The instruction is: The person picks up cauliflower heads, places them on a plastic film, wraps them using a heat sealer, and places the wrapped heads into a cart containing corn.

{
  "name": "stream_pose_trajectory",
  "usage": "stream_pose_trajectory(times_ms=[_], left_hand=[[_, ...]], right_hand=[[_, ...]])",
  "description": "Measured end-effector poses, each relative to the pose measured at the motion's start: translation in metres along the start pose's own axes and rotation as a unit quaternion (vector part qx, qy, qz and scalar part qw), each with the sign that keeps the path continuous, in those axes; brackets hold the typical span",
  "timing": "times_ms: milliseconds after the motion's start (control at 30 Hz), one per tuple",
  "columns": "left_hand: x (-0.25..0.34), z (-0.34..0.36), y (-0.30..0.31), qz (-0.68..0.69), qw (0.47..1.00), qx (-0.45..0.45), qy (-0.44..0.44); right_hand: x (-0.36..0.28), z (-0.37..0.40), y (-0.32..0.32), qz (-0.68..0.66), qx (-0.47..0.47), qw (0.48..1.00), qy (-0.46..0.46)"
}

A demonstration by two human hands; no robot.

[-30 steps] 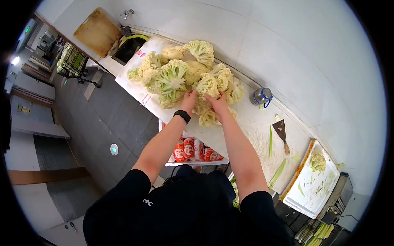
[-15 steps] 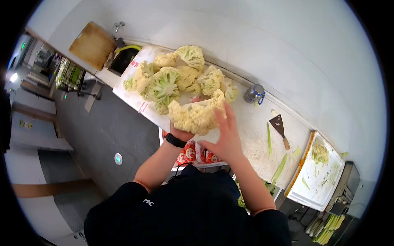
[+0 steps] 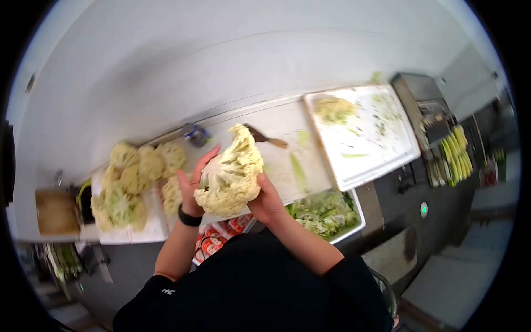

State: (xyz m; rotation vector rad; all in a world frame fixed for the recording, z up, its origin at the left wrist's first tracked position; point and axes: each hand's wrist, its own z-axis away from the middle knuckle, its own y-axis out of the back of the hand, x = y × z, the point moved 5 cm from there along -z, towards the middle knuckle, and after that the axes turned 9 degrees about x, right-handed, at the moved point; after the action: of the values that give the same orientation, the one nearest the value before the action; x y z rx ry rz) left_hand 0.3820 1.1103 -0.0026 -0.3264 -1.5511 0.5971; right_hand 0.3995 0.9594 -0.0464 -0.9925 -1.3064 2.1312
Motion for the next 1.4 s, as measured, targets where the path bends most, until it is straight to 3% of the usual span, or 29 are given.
stream_pose_trajectory(times_ms=[33, 133, 200, 300, 333, 367, 433, 567, 667, 933, 1033, 1100, 1133, 1167, 1233, 1267, 1367, 1400], left_hand=[[-0.009, -0.01, -0.004, -0.066, 0.998, 0.011, -0.002], [-0.033, -0.025, -0.013, -0.062, 0.997, 0.006, 0.034], [-0.052, -0.026, -0.017, 0.008, 0.99, 0.046, 0.136], [-0.066, -0.024, -0.02, -0.003, 0.987, 0.057, 0.153], [-0.069, -0.021, -0.019, -0.003, 0.986, 0.066, 0.155], [-0.072, -0.016, -0.017, -0.005, 0.985, 0.069, 0.156], [-0.077, -0.003, -0.008, -0.029, 0.979, 0.1, 0.177], [-0.084, 0.021, -0.002, -0.074, 0.965, 0.158, 0.198], [-0.094, 0.031, 0.0, -0.044, 0.943, 0.214, 0.251], [-0.11, 0.018, -0.004, -0.068, 0.936, 0.21, 0.276], [-0.108, 0.022, 0.001, -0.069, 0.939, 0.201, 0.27], [-0.103, 0.022, 0.008, -0.074, 0.943, 0.196, 0.26], [-0.101, 0.025, 0.013, -0.06, 0.947, 0.192, 0.249], [-0.1, 0.029, 0.021, -0.057, 0.95, 0.189, 0.244], [-0.097, 0.038, 0.041, -0.076, 0.945, 0.193, 0.255], [-0.096, 0.044, 0.053, -0.09, 0.944, 0.198, 0.248], [-0.072, 0.063, 0.068, -0.137, 0.929, 0.264, 0.219], [-0.065, 0.072, 0.074, -0.128, 0.916, 0.31, 0.219]], right_hand=[[-0.021, 0.002, 0.013, 0.045, 0.018, 0.998, 0.043], [-0.086, 0.005, 0.062, 0.015, 0.087, 0.991, 0.103], [-0.139, 0.009, 0.082, -0.032, 0.172, 0.978, 0.117], [-0.246, -0.002, 0.114, -0.006, 0.208, 0.951, 0.229], [-0.284, -0.015, 0.155, 0.039, 0.197, 0.941, 0.271], [-0.316, -0.014, 0.169, 0.035, 0.3, 0.917, 0.261], [-0.381, -0.035, 0.214, 0.038, 0.245, 0.92, 0.302], [-0.462, -0.084, 0.273, 0.058, 0.29, 0.907, 0.299], [-0.485, -0.118, 0.298, 0.084, 0.343, 0.889, 0.293], [-0.514, -0.19, 0.344, 0.127, 0.403, 0.865, 0.269], [-0.522, -0.183, 0.35, 0.175, 0.428, 0.852, 0.247], [-0.517, -0.161, 0.325, 0.262, 0.535, 0.773, 0.219], [-0.526, -0.161, 0.356, 0.291, 0.549, 0.751, 0.223], [-0.532, -0.161, 0.383, 0.325, 0.522, 0.758, 0.218], [-0.541, -0.159, 0.453, 0.325, 0.372, 0.822, 0.282], [-0.54, -0.148, 0.441, 0.354, 0.414, 0.789, 0.285], [-0.468, -0.114, 0.29, 0.365, 0.481, 0.598, 0.528], [-0.412, -0.11, 0.231, 0.386, 0.436, 0.623, 0.522]])
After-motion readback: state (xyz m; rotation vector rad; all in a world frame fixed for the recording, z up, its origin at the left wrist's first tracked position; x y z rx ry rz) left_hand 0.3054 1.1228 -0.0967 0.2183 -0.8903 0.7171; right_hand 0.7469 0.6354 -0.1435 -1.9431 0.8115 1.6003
